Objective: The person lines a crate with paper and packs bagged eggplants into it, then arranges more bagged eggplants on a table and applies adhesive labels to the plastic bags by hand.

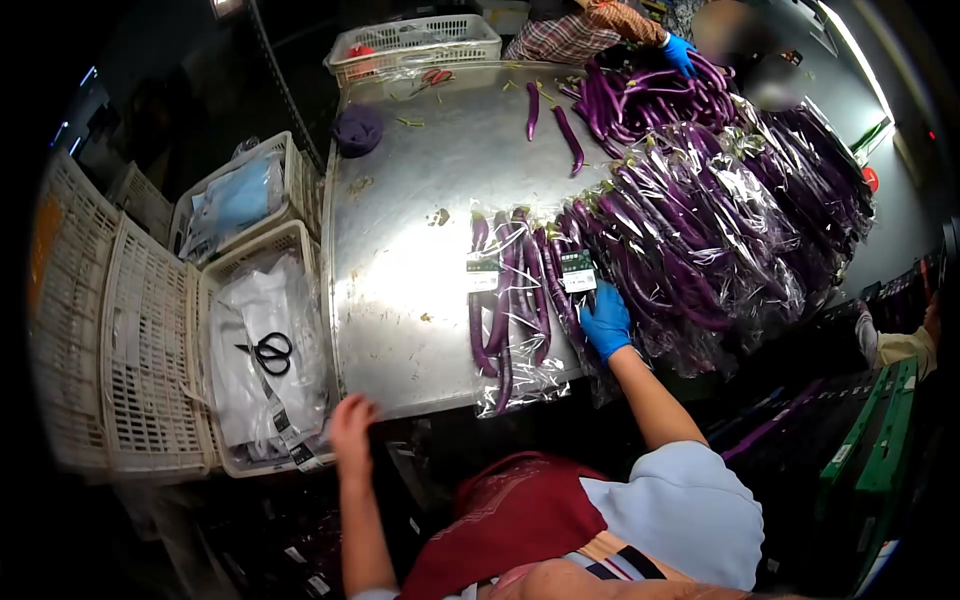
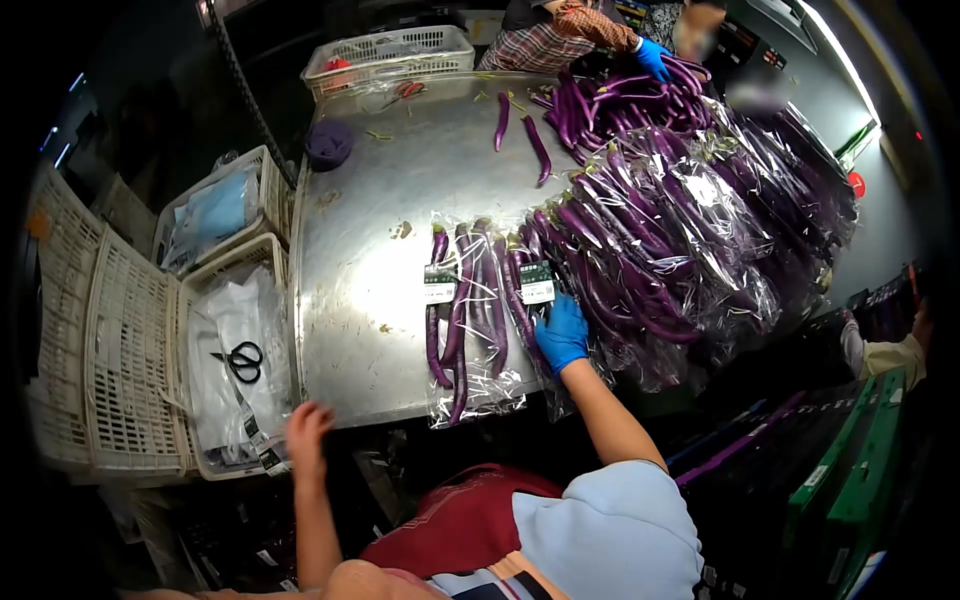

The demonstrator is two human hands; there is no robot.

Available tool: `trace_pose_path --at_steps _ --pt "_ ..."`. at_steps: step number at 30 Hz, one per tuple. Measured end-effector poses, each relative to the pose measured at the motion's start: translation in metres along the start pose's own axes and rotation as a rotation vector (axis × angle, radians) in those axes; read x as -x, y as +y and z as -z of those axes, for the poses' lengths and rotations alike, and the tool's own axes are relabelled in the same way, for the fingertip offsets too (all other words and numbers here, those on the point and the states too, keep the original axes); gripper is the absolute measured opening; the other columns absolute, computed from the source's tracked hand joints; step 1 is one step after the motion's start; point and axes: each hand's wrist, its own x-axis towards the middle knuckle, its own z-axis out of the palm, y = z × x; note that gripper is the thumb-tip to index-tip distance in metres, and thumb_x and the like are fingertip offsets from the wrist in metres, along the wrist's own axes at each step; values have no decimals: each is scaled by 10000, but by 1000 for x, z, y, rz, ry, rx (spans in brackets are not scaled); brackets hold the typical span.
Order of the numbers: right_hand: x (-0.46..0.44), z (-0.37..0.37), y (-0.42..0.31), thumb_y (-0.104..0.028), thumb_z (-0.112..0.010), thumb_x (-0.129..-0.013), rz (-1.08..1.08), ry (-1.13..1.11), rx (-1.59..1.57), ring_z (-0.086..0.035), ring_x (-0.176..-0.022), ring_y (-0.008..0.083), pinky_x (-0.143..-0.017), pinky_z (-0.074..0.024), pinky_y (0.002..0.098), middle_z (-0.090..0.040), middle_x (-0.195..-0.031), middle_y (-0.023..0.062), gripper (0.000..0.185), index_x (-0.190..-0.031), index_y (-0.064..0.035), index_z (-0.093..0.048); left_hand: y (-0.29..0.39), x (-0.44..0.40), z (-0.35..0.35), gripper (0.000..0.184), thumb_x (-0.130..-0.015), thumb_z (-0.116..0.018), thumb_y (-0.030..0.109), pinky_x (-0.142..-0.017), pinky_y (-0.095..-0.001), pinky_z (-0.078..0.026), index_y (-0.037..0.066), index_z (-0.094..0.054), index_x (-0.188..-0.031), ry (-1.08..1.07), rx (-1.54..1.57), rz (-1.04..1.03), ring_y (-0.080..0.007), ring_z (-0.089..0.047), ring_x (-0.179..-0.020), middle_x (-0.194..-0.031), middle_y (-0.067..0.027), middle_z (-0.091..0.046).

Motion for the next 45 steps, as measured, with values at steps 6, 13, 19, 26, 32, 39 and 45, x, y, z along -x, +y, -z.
trace_pose_path --at_steps 6,13,19,26,32,39,45 --pt "1 -50 35 -181 -636 -669 -148 -174 -696 -565 -725 292 -669 -461 369 -578 -844 174 481 -1067 12 -446 -8 -84 -205 361 -795 -581 171 -665 -298 -490 -26 -496 -1086 -365 -252 418 -182 -586 -802 -997 -103 -569" --pt "-14 -1 -5 -121 -610 -761 -553 -735 -1332 -535 -715 102 -648 -439 224 -579 -779 60 342 -1054 15 -497 -38 -102 -239 223 -759 -577 55 -582 -286 -514 1 -536 -971 -649 172 471 -165 -605 -664 -824 -84 -616" --pt "-4 -5 15 -132 -587 -786 -437 -599 -1152 -542 -812 123 -732 -440 255 -595 -919 75 256 -1003 3 -566 -25 -93 -174 133 -721 -571 20 -555 -286 -525 25 -535 -849 -606 367 635 -155 -584 -599 -712 -66 -585" --pt "19 -54 36 -94 -610 -711 -384 -46 -806 -538 -867 197 -702 -466 302 -518 -994 132 509 -1159 35 -405 -30 -83 -66 239 -758 -590 66 -659 -337 -535 5 -546 -985 -465 401 678 -206 -623 -750 -866 -112 -620" --pt "36 -91 -29 38 -527 -666 -91 -266 -935 -492 -575 117 -469 -446 235 -524 -948 89 644 -1273 -44 -327 -36 -60 -48 184 -793 -583 83 -649 -321 -526 31 -544 -965 -404 461 483 -182 -609 -726 -852 -70 -607" --pt "-42 -66 -63 -384 -705 -664 -774 -536 -1068 -452 -532 109 -413 -373 261 -480 -701 75 760 -1158 66 -343 15 -15 25 282 -800 -571 70 -696 -354 -525 29 -498 -1070 -286 569 313 -212 -608 -806 -927 -95 -594" --pt "-128 -186 -51 -519 -638 -668 -823 -723 -1091 -565 -751 229 -699 -446 393 -607 -909 123 565 -960 -37 -607 52 73 148 389 -737 -622 58 -776 -382 -487 11 -478 -1095 60 403 50 -237 -581 -898 -996 -113 -578"
